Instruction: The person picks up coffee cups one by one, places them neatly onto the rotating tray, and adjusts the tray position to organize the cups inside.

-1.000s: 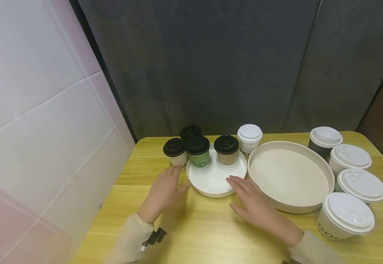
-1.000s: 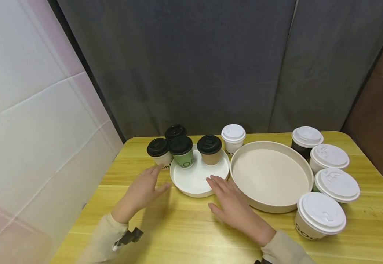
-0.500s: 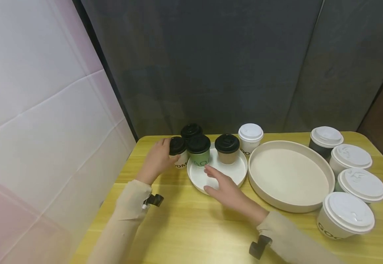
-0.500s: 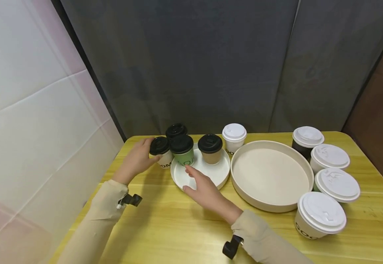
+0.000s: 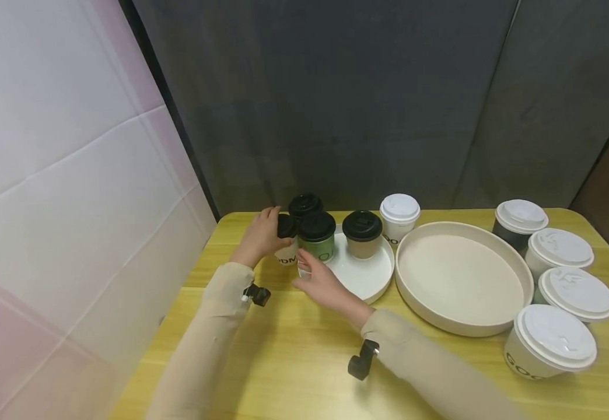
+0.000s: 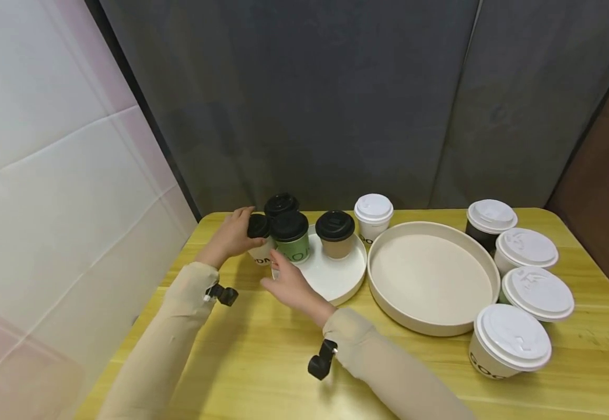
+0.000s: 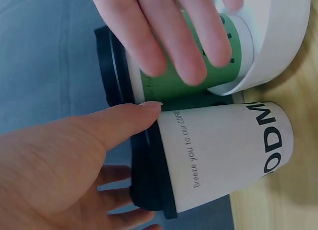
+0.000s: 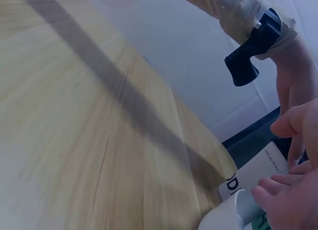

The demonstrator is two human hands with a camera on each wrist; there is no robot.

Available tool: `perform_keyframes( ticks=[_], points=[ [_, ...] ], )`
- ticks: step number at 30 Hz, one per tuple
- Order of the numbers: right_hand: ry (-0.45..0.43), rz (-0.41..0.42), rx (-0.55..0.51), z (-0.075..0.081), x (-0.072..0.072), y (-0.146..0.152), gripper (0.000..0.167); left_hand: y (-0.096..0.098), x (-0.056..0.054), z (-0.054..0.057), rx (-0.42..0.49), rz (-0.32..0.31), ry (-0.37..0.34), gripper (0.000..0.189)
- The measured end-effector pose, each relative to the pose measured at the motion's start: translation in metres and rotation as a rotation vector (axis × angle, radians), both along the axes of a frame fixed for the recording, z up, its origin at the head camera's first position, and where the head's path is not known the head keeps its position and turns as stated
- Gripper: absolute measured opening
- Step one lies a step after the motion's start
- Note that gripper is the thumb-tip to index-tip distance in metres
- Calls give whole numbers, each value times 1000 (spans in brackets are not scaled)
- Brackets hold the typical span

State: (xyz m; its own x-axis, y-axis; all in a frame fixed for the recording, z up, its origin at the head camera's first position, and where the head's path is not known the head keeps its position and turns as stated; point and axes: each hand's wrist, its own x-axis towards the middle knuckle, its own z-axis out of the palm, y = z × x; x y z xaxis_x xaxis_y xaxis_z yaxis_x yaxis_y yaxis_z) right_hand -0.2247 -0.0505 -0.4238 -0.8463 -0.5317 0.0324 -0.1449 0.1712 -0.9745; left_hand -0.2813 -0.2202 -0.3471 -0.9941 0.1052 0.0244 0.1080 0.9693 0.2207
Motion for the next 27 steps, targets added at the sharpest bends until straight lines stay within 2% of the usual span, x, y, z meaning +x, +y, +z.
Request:
perform_keyframes(
  ticks=[7, 12, 18, 19, 27],
  points=[
    [-37, -2, -26, 1, -9, -22, 74, -5, -8, -6, 8, 0, -11, 87],
    [-47, -14, -28, 1, -11, -27, 75, -6, -4, -2, -2, 6, 13, 83],
    [-39, -4, -43, 3, -8, -25, 77, -3, 10, 19, -7, 65, 15, 87],
    [-35, -2, -43, 4, -8, -25, 77, -2, 11, 24, -13, 77, -4, 88],
    [-18, -8, -60, 14, -4, -29, 82, 5, 32, 59, -142, 104, -10, 87]
  ],
)
